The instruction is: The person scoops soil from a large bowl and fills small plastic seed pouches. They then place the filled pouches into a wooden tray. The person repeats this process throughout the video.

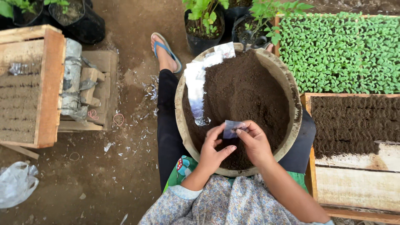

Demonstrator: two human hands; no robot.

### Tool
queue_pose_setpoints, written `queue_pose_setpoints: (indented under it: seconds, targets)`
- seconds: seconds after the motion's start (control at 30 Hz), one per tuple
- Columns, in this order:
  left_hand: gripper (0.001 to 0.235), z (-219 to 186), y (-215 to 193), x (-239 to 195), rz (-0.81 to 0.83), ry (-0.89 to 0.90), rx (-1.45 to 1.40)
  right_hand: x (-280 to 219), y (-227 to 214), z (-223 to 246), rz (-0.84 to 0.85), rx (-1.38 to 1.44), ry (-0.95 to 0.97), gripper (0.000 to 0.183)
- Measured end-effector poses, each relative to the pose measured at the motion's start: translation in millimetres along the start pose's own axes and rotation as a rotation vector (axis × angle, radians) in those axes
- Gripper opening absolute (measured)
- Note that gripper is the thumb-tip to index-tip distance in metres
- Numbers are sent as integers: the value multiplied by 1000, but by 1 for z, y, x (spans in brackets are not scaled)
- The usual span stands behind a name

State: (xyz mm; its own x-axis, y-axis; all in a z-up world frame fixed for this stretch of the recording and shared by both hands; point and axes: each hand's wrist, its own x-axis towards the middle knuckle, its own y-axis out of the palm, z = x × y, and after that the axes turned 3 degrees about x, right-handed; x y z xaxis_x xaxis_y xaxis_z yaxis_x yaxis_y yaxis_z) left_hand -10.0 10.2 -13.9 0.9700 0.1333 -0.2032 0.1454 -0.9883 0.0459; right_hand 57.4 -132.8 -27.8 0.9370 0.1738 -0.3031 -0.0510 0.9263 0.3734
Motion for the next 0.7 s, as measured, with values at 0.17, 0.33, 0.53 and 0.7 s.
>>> queue_pose_setpoints:
  seconds: [0.17,0.33,0.53,0.7]
  targets:
    - [24,0,22,13,-134,148,-164,-11,-1,-24,-59,354,106,9]
    - [12,15,16,15,-191,86,-132,-20,-10,-18,-74,222,72,12]
    - [5,-5,11,13,-207,91,84,-34,-1,46,126,-618,-520,25]
    - [9,-5,9,9,-153,141,389,-28,0,55,303,-961,-630,24]
